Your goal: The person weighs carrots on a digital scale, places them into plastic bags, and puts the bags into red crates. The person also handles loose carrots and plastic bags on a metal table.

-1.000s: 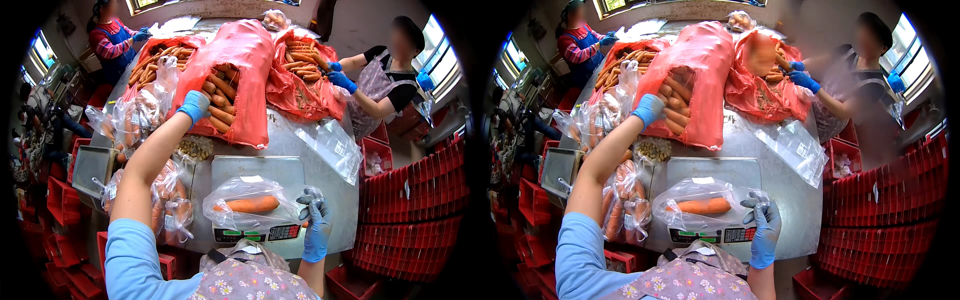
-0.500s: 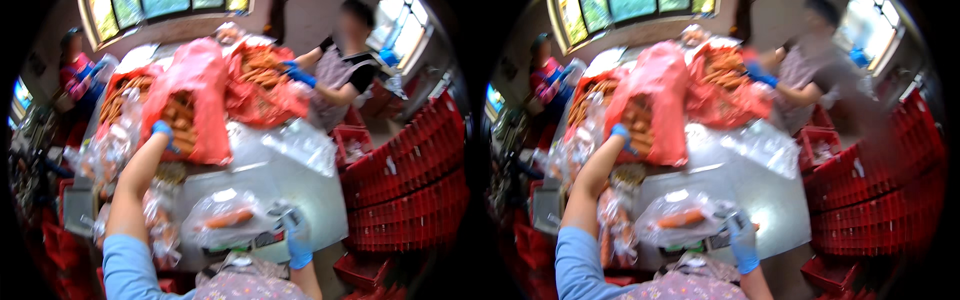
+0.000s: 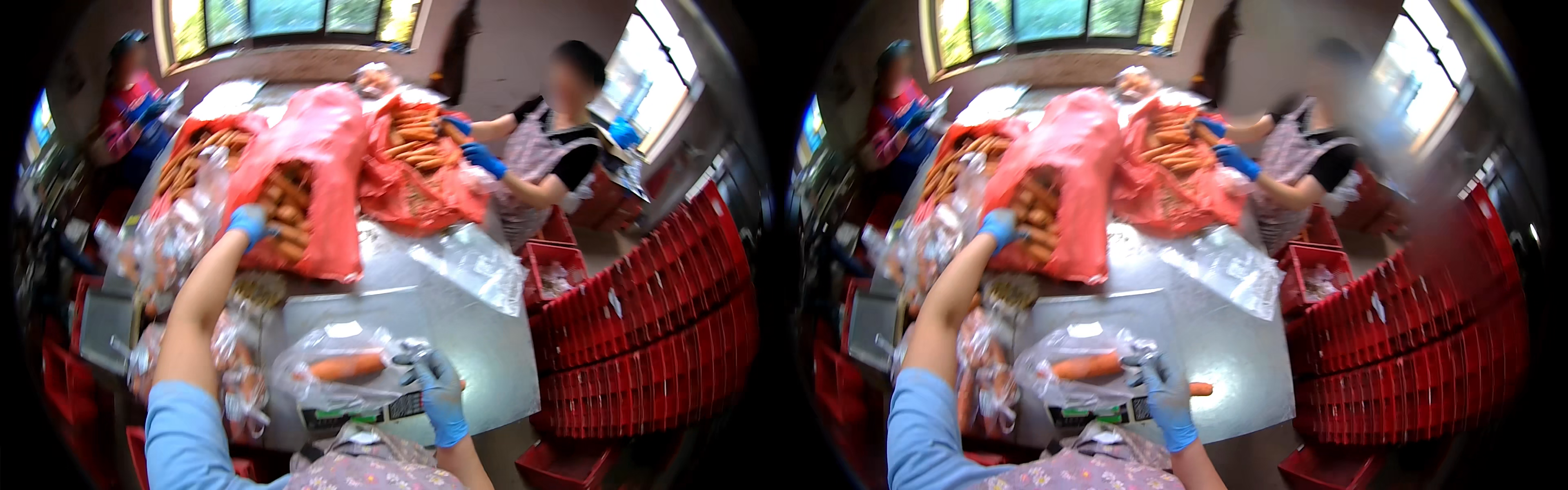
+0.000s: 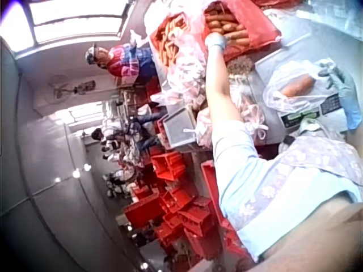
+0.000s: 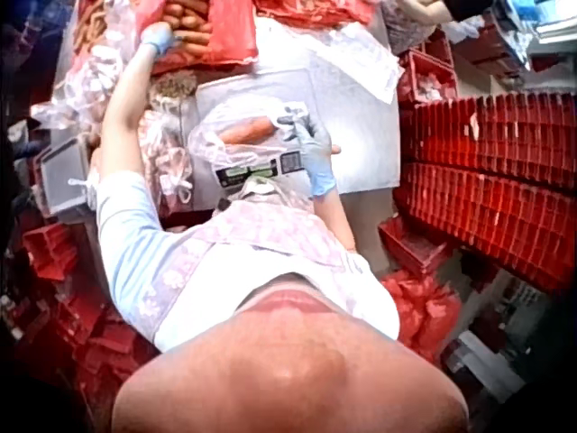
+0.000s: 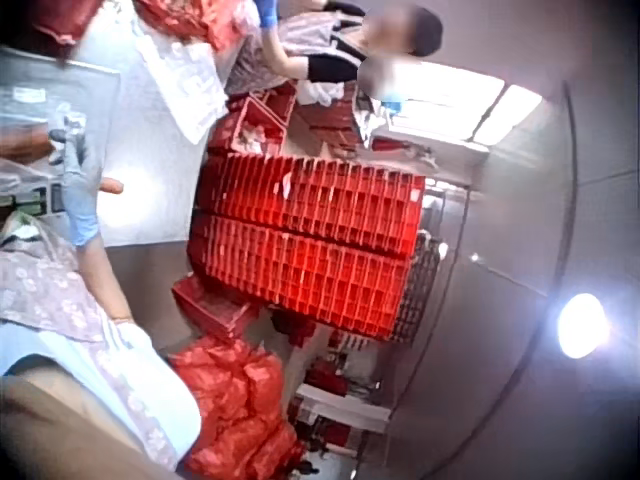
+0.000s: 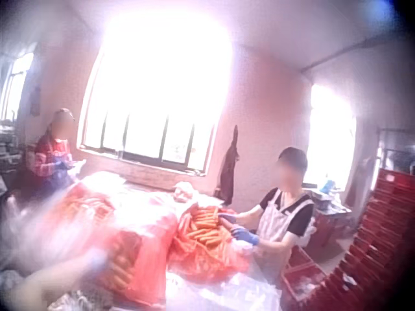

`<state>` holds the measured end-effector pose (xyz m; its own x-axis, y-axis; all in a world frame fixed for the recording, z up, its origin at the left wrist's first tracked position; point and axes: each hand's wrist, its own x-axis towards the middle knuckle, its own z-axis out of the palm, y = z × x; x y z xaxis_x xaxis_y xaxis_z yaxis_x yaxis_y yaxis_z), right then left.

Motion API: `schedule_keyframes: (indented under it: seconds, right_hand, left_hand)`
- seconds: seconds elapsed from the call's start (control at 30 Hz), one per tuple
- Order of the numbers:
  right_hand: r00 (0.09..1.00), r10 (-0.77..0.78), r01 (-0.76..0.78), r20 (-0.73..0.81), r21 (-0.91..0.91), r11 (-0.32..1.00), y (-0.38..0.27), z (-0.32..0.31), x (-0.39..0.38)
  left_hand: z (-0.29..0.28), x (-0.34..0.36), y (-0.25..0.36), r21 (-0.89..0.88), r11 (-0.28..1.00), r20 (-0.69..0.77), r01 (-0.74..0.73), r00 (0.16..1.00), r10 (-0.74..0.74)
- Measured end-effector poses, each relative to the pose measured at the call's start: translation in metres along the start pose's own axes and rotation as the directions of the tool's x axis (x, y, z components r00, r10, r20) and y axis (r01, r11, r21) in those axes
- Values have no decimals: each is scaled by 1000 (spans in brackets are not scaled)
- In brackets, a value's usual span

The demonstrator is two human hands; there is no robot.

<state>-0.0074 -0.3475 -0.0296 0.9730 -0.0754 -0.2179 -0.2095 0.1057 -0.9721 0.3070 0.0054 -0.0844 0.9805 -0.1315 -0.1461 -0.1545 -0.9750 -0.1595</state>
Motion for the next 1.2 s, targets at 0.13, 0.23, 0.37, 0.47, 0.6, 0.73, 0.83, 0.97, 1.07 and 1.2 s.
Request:
schedule_keyframes:
  seconds: [0.13,0.23,0.37,0.47,0.6,0.73,0.83,0.97,1.07,1.2]
  right_hand:
    - [999,-35,36,-28,20,999,-2,3,-6]
    - [999,-32,33,-40,25,999,-1,3,-6]
    - [999,-33,34,-41,10,999,-5,4,1]
    - [998,-31,31,-57,5,1000,-5,0,7]
    - [998,6,-7,-55,-8,1000,-6,1,15]
    - [999,-9,7,-44,-48,999,-9,7,22]
    - [998,-20,17,-54,-56,998,-10,6,26]
    - [995,-33,28,-91,-61,998,-11,6,23]
    - [994,-46,44,-103,-23,999,-5,4,19]
    - [996,-6,3,-90,-39,999,-5,2,21]
  left_hand:
    - [15,1,5,-329,922,-153,203,952,-264]
    - [22,4,1,-521,814,-178,259,899,-401]
    - [38,14,-24,-759,623,-179,187,861,-477]
    - [42,25,-16,-900,431,-211,60,807,-552]
    - [17,21,6,-88,987,-544,134,824,-161]
    - [9,50,19,243,961,-609,131,792,46]
    - [12,88,24,375,925,-405,65,909,100]
    - [-8,102,24,562,826,-219,-35,957,190]
    - [-2,106,20,413,910,-252,16,963,97]
    - [-26,56,22,401,911,-296,-100,926,232]
